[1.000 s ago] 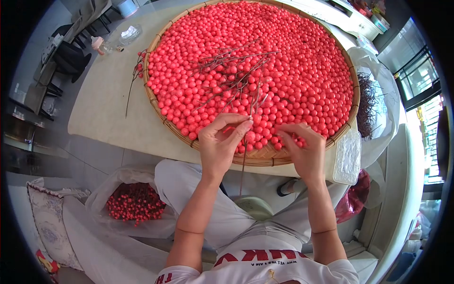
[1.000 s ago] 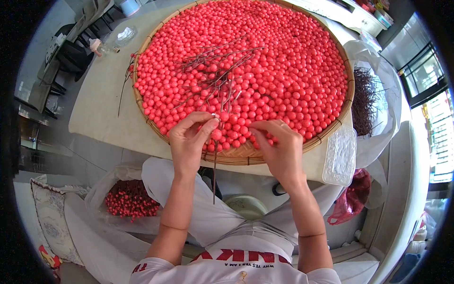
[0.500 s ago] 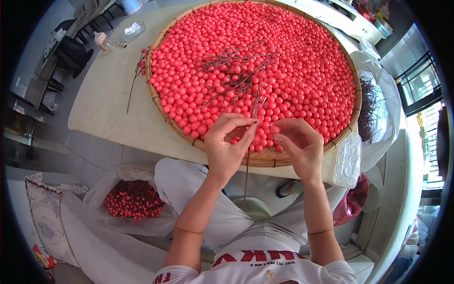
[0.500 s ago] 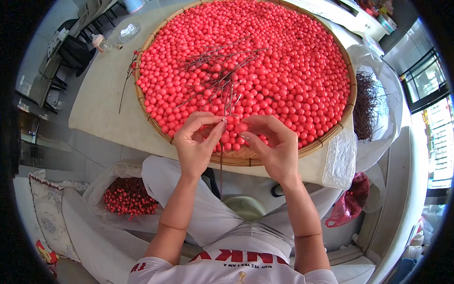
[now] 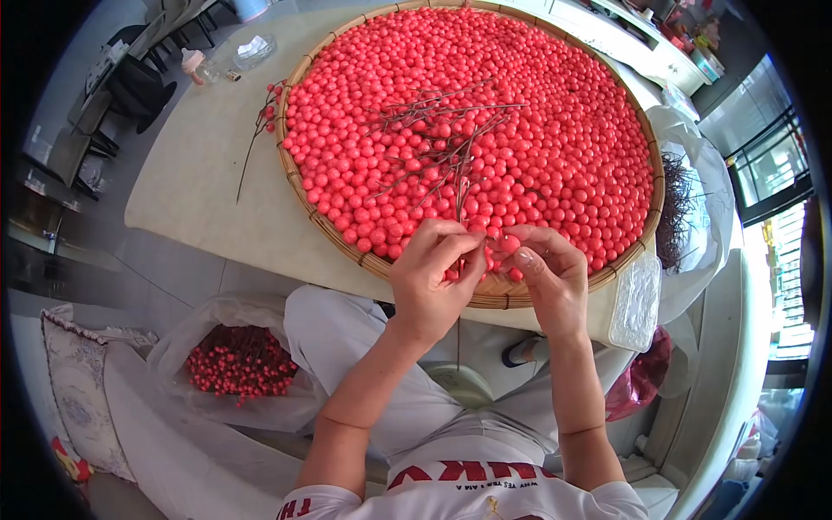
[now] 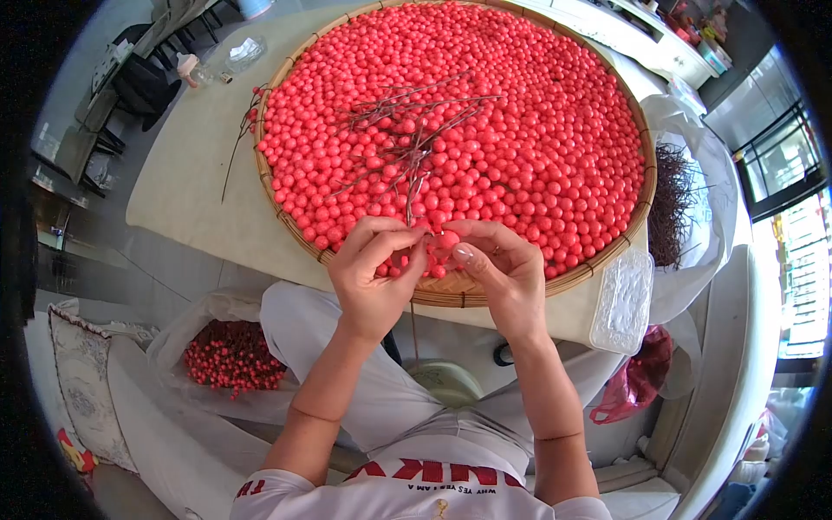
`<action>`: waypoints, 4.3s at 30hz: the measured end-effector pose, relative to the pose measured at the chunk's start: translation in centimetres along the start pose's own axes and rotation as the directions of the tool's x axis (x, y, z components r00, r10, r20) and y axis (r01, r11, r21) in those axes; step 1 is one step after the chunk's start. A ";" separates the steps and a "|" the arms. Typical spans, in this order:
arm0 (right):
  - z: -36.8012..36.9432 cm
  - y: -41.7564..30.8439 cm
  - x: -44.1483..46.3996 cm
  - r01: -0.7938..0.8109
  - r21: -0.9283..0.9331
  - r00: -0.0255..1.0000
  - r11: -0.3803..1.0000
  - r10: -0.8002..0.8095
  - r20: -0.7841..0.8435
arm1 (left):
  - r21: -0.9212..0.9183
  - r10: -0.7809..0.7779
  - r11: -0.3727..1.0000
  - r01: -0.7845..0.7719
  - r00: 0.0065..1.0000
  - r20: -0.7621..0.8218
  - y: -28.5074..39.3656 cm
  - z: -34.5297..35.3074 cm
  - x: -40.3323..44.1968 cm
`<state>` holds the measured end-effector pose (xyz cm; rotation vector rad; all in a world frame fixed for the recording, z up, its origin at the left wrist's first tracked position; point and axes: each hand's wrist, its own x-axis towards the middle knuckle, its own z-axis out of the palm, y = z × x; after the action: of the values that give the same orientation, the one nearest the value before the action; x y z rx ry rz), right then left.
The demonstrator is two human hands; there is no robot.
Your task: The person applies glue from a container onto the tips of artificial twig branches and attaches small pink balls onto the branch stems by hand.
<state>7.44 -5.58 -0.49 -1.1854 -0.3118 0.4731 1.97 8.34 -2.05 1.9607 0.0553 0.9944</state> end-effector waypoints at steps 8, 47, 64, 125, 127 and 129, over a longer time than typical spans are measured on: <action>-0.9 -1.2 -1.6 0.115 -0.147 0.979 0.982 -0.137 -0.152 | 0.036 0.045 0.998 -0.046 0.999 0.015 0.0 -0.2 0.4; -1.5 -2.6 -1.5 0.217 -0.308 0.964 0.926 -0.252 -0.081 | -0.095 0.011 0.995 -0.005 0.997 0.070 -0.3 0.9 -0.3; 0.4 -1.2 -1.3 -0.054 0.142 0.993 0.988 0.068 -0.097 | -0.058 0.089 0.995 -0.086 0.995 0.046 0.3 0.7 -0.7; 2.6 -1.1 -3.5 0.511 -0.686 0.807 0.518 -0.563 0.176 | -0.526 -0.489 0.461 0.714 0.700 0.521 -1.7 -1.7 1.0; 2.9 -0.7 -3.8 0.523 -0.695 0.796 0.494 -0.575 0.190 | -0.587 -0.476 0.338 0.736 0.671 0.568 -1.8 -1.8 1.2; 3.0 -0.7 -3.8 0.529 -0.697 0.790 0.484 -0.581 0.195 | -0.609 -0.468 0.275 0.744 0.657 0.591 -1.9 -1.9 1.3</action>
<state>2.88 -5.28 1.24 -1.7721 -0.8605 -0.3358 2.25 11.29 -2.18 0.9683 0.1464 0.0675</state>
